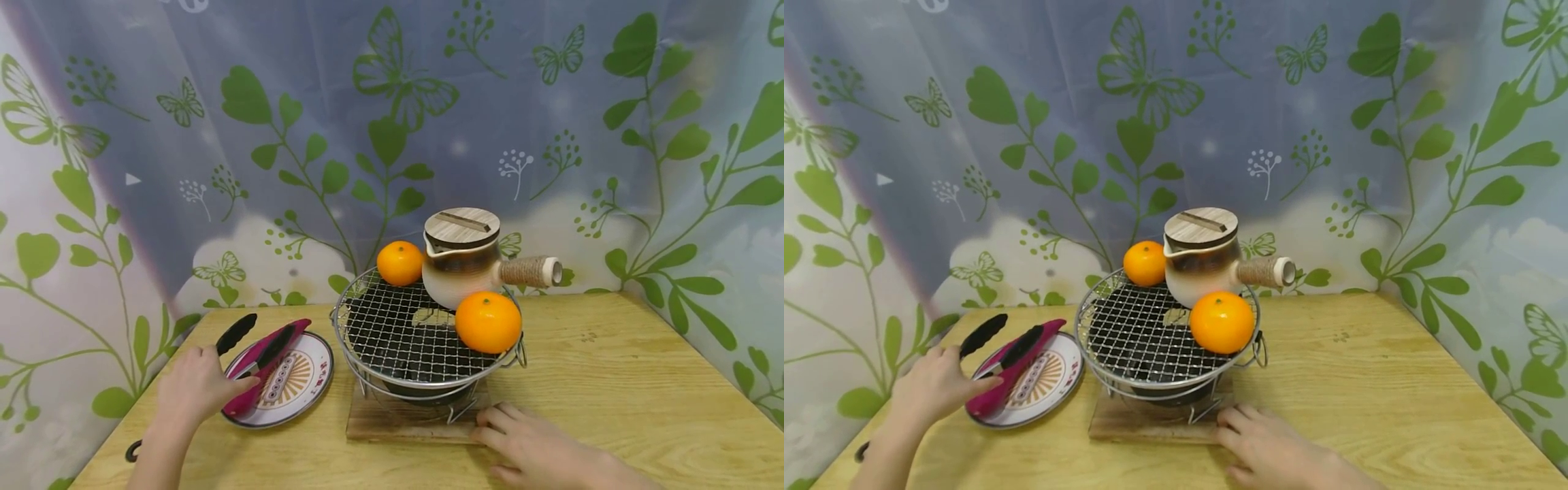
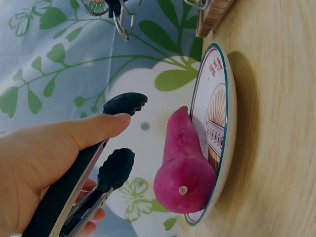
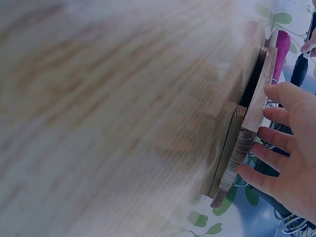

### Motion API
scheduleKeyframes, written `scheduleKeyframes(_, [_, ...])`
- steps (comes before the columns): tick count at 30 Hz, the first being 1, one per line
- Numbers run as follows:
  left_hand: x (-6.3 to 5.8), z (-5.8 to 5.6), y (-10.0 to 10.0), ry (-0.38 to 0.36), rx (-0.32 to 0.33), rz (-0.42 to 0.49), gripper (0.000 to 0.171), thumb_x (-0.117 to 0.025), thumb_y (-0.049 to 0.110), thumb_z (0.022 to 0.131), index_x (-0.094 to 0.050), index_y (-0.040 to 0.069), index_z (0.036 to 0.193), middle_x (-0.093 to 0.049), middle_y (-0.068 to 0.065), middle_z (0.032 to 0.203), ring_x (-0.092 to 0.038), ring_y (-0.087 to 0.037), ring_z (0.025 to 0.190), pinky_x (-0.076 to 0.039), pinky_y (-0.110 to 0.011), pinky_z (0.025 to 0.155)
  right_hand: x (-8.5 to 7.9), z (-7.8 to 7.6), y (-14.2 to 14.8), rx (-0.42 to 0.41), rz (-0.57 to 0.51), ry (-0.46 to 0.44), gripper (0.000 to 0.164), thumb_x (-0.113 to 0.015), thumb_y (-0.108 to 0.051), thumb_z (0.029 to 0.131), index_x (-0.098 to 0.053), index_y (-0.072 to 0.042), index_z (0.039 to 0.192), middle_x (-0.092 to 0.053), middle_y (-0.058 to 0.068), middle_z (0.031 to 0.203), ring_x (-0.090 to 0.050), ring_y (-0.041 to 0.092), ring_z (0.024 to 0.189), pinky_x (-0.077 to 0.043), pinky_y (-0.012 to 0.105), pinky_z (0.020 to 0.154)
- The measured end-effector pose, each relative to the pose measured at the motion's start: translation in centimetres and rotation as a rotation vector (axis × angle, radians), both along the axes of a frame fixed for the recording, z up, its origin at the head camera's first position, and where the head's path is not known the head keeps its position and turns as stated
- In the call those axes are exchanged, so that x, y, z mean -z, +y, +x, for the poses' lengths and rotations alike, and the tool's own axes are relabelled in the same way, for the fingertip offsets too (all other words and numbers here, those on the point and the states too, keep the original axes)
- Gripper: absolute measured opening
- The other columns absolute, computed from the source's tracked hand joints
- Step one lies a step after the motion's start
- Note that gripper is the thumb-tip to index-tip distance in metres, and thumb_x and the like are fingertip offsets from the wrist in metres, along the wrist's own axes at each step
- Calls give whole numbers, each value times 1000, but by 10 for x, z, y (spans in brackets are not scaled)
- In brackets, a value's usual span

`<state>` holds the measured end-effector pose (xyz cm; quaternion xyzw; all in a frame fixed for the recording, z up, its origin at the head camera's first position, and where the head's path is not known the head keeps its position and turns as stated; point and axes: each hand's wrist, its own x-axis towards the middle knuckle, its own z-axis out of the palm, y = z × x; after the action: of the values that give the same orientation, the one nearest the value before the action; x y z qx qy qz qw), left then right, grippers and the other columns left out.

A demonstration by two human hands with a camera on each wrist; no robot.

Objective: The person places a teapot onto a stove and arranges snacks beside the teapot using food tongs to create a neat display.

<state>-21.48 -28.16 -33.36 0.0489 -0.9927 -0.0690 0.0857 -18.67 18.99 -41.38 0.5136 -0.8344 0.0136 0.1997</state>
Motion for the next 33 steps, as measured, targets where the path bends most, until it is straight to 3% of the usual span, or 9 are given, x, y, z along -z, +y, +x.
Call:
scheduleKeyframes(10, [11,-2,-7,-51,-40,20,106,-67,75,57,-49,-19,104,-50,-34,97,-50,-49,91,-45,-56,64,-1,0,1,-23,16,16,39,-65,-40,84,-59,-18,115,-54,1,110,-51,16,94,-48,34,77])
scheduleKeyframes(20, [16,-3,-6,-46,-50,12,106,-68,73,58,-48,-20,105,-48,-35,96,-50,-50,90,-46,-55,64,-2,-1,2,-11,25,8,38,-65,-39,84,-60,-17,114,-53,1,110,-50,16,95,-48,33,77])
scheduleKeyframes(25, [20,-4,-5,-55,-60,17,109,-67,75,56,-48,-21,104,-48,-35,95,-51,-48,90,-46,-56,64,-2,-1,2,-8,25,5,37,-64,-39,85,-59,-17,114,-53,1,111,-50,17,95,-48,33,78])
scheduleKeyframes(33, [27,-4,-3,-68,-75,4,99,-71,70,56,-51,-18,99,-48,-30,87,-51,-41,82,-46,-52,58,-1,-1,2,-20,20,28,39,-65,-41,84,-60,-16,114,-53,2,110,-50,17,95,-48,33,77])
